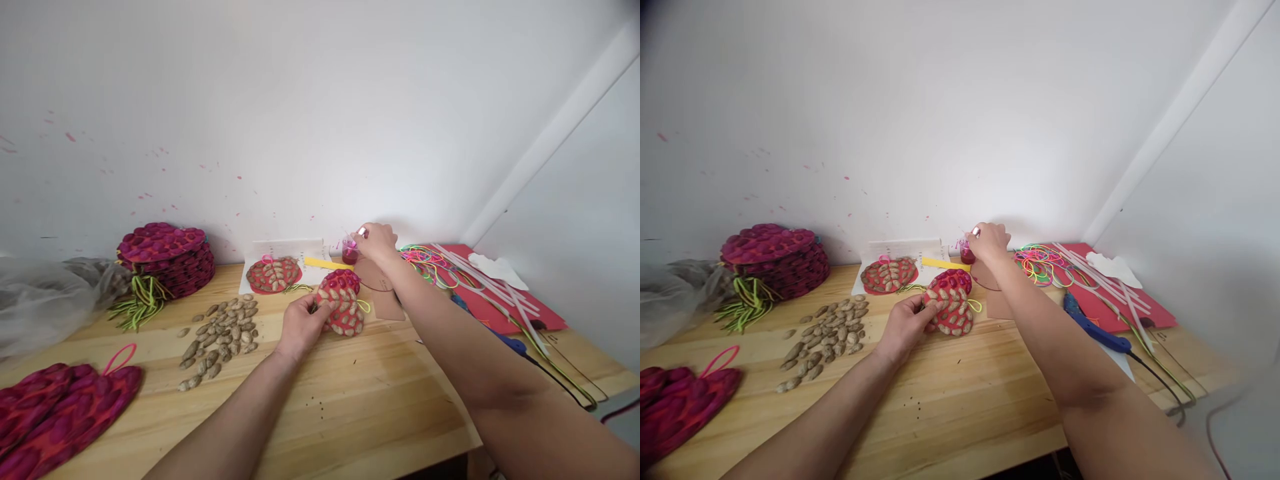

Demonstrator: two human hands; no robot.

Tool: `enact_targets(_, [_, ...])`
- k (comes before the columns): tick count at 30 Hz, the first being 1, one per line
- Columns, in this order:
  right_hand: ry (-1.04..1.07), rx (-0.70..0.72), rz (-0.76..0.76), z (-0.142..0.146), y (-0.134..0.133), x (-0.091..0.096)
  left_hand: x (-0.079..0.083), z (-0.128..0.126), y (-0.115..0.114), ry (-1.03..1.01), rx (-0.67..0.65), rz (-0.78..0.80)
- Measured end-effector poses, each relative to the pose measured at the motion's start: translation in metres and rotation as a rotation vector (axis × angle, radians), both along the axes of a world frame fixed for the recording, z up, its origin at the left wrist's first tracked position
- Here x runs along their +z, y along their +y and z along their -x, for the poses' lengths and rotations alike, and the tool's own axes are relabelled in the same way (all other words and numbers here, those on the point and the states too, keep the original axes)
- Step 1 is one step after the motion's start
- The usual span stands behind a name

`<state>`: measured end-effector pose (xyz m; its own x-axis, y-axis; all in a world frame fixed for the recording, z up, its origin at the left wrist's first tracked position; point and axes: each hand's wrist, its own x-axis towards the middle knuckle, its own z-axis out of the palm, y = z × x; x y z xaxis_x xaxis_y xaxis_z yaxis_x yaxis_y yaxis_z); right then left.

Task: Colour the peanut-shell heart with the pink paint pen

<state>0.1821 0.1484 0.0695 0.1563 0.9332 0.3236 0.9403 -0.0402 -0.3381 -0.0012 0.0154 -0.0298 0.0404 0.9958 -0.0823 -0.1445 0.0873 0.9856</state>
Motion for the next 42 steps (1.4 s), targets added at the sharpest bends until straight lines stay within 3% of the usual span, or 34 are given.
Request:
enact_targets(6, [-0.007,-0.011,0.009,-0.001,0.004,-0.004,-0.001,0.0,0.0,0.014,-0.008,-0.012])
enact_targets(12, [0.058,-0.011,-0.12,-0.013,-0.009,0.002,0.002,-0.001,-0.002,0.035,-0.002,-0.028])
enact_targets(17, [0.445,0.014,-0.289,-0.024,-0.021,-0.001,0.007,-0.002,-0.005,0.059,0.001,-0.022])
enact_targets(20, [0.608,0.056,-0.336,-0.026,-0.041,-0.003,0.009,-0.002,-0.006,0.094,0.013,-0.067])
enact_targets(23, [0.89,0.25,-0.375,-0.019,-0.076,-0.004,0.014,-0.003,-0.007,0.124,0.039,-0.144])
enact_targets(27, [1.005,0.421,-0.33,-0.002,-0.118,-0.008,0.023,-0.003,-0.011,0.175,0.061,-0.256])
enact_targets(30, [0.95,0.434,-0.369,0.006,-0.132,-0.015,0.025,-0.002,-0.012,0.241,0.095,-0.326])
enact_targets(37, [0.685,0.532,-0.615,0.002,-0.141,-0.027,0.022,0.001,-0.009,0.395,0.159,-0.496])
enact_targets(42, [0.588,0.552,-0.629,0.001,-0.145,-0.032,0.024,0.001,-0.011,0.463,0.195,-0.555])
